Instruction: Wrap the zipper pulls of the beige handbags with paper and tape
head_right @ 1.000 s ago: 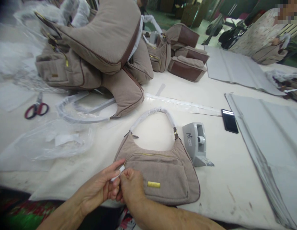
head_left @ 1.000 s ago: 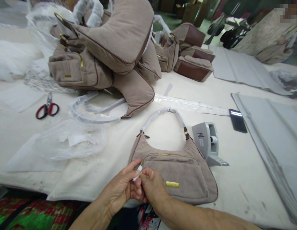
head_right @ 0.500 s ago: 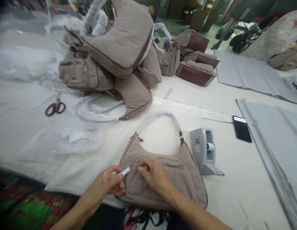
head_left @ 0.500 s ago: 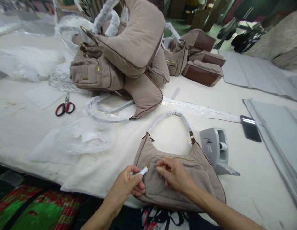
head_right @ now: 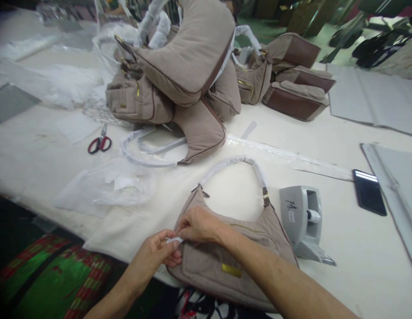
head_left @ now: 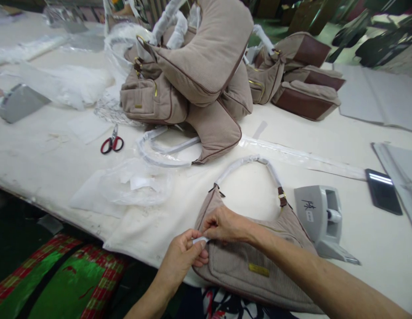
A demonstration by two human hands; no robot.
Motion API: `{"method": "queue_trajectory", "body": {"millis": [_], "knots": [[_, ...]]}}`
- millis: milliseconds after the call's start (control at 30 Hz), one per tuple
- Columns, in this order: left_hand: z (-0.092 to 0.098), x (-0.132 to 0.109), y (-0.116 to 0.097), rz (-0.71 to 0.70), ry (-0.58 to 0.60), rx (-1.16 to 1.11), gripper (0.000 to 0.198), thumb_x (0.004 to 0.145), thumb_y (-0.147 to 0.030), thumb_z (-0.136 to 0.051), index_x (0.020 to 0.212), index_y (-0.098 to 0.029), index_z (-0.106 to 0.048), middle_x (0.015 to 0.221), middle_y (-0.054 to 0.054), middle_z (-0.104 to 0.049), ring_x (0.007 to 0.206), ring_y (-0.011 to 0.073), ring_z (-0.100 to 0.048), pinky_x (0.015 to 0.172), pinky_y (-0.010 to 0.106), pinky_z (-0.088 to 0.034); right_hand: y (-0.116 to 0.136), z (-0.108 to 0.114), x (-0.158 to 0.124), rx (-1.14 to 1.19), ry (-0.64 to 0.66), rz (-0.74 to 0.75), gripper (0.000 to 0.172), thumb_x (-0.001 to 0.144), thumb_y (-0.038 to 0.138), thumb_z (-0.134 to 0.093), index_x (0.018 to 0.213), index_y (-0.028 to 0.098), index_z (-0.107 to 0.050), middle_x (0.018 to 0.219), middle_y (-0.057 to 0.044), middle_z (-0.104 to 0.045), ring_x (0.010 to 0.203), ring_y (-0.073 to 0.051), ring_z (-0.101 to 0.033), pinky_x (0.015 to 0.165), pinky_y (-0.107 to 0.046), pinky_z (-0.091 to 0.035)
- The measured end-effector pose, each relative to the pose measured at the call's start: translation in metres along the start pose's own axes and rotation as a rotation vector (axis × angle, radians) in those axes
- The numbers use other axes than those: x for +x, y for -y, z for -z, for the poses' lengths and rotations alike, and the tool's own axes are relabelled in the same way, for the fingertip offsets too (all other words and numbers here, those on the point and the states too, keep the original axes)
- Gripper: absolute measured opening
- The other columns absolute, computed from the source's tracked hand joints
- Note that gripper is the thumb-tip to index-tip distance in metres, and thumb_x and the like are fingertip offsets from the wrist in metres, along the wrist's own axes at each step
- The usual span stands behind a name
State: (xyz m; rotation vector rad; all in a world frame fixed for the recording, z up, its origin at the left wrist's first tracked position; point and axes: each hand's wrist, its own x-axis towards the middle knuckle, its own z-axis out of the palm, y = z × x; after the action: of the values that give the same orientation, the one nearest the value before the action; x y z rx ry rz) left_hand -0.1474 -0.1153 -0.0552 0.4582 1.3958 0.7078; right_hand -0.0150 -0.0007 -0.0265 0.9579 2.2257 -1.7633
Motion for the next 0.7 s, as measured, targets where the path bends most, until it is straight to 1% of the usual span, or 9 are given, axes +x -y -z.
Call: {"method": "queue_trajectory", "body": {"millis": [67, 133, 200, 233, 367, 433, 500, 567, 700], "knots": [[0.000, 0.000, 0.000, 0.005, 0.007, -0.024, 0.032, 0.069, -0.042, -0.061, 0.080, -0.014, -0.052, 0.057, 0.001, -0.063, 0.053, 0.0146, -0.061, 0.052, 0.024, -0.047, -0.004, -0.001, 0.000, -0.026, -0.072, 0.119, 0.013, 0.071, 0.012, -0.052, 0.066, 0.015, -0.065, 0.053, 0.004, -0.052, 0.048, -0.006, -0.044, 0.046, -0.016, -0.031], [0.001, -0.001, 0.000, 0.047, 0.018, -0.074, 0.028, 0.071, -0.040, -0.059, 0.078, -0.014, -0.051, 0.057, 0.001, -0.062, 0.054, 0.0145, -0.061, 0.052, 0.023, -0.046, -0.009, 0.000, -0.002, -0.068, -0.179, 0.208, 0.014, 0.073, 0.011, -0.051, 0.066, 0.015, -0.062, 0.058, 0.004, -0.053, 0.055, -0.008, -0.046, 0.051, -0.016, -0.033], [0.001, -0.001, 0.000, 0.083, 0.022, -0.116, 0.026, 0.072, -0.039, -0.059, 0.077, -0.014, -0.051, 0.056, 0.001, -0.061, 0.053, 0.0143, -0.061, 0.051, 0.023, -0.046, -0.014, 0.003, -0.007, -0.139, -0.270, 0.238, 0.015, 0.078, 0.013, -0.049, 0.069, 0.016, -0.060, 0.062, 0.002, -0.053, 0.059, -0.009, -0.048, 0.057, -0.018, -0.036], [0.000, -0.002, 0.000, 0.088, 0.022, -0.121, 0.026, 0.072, -0.038, -0.058, 0.077, -0.014, -0.051, 0.056, 0.001, -0.061, 0.052, 0.0143, -0.061, 0.050, 0.022, -0.045, -0.015, 0.004, -0.010, -0.180, -0.295, 0.244, 0.015, 0.080, 0.015, -0.048, 0.072, 0.016, -0.061, 0.065, 0.001, -0.054, 0.062, -0.010, -0.049, 0.060, -0.019, -0.037], [0.000, -0.003, -0.002, 0.030, 0.006, -0.046, 0.026, 0.073, -0.040, -0.057, 0.080, -0.015, -0.051, 0.055, 0.000, -0.061, 0.052, 0.0148, -0.060, 0.050, 0.023, -0.045, -0.017, 0.002, -0.020, -0.267, -0.287, 0.251, 0.017, 0.083, 0.018, -0.048, 0.093, 0.018, -0.062, 0.081, -0.004, -0.058, 0.075, -0.014, -0.053, 0.070, -0.023, -0.040], [-0.001, -0.004, -0.001, -0.021, -0.021, 0.016, 0.028, 0.074, -0.041, -0.055, 0.085, -0.016, -0.052, 0.055, 0.000, -0.061, 0.053, 0.0148, -0.060, 0.050, 0.023, -0.045, -0.017, -0.002, -0.023, -0.292, -0.268, 0.261, 0.019, 0.082, 0.024, -0.052, 0.098, 0.019, -0.061, 0.090, -0.005, -0.057, 0.079, -0.015, -0.054, 0.071, -0.023, -0.041], [-0.001, -0.006, 0.001, -0.082, -0.054, 0.083, 0.032, 0.076, -0.042, -0.053, 0.094, -0.015, -0.054, 0.058, 0.000, -0.062, 0.056, 0.0151, -0.060, 0.053, 0.023, -0.046, -0.018, -0.008, -0.024, -0.343, -0.240, 0.277, 0.022, 0.081, 0.030, -0.055, 0.099, 0.020, -0.061, 0.094, -0.005, -0.055, 0.080, -0.015, -0.054, 0.070, -0.023, -0.041], [-0.001, -0.008, 0.004, -0.141, -0.073, 0.142, 0.035, 0.078, -0.042, -0.051, 0.100, -0.016, -0.056, 0.060, 0.001, -0.062, 0.059, 0.0157, -0.060, 0.056, 0.024, -0.047, -0.020, -0.014, -0.024, -0.420, -0.233, 0.278, 0.021, 0.082, 0.033, -0.054, 0.097, 0.021, -0.061, 0.093, -0.005, -0.056, 0.077, -0.015, -0.054, 0.066, -0.023, -0.041], [0.000, -0.013, 0.007, -0.282, -0.101, 0.285, 0.032, 0.079, -0.040, -0.050, 0.098, -0.017, -0.062, 0.059, 0.001, -0.062, 0.059, 0.0158, -0.059, 0.059, 0.024, -0.046, -0.025, -0.024, -0.021, -0.548, -0.266, 0.271, 0.020, 0.086, 0.033, -0.047, 0.086, 0.019, -0.062, 0.085, -0.004, -0.057, 0.071, -0.014, -0.053, 0.058, -0.023, -0.038]]}}
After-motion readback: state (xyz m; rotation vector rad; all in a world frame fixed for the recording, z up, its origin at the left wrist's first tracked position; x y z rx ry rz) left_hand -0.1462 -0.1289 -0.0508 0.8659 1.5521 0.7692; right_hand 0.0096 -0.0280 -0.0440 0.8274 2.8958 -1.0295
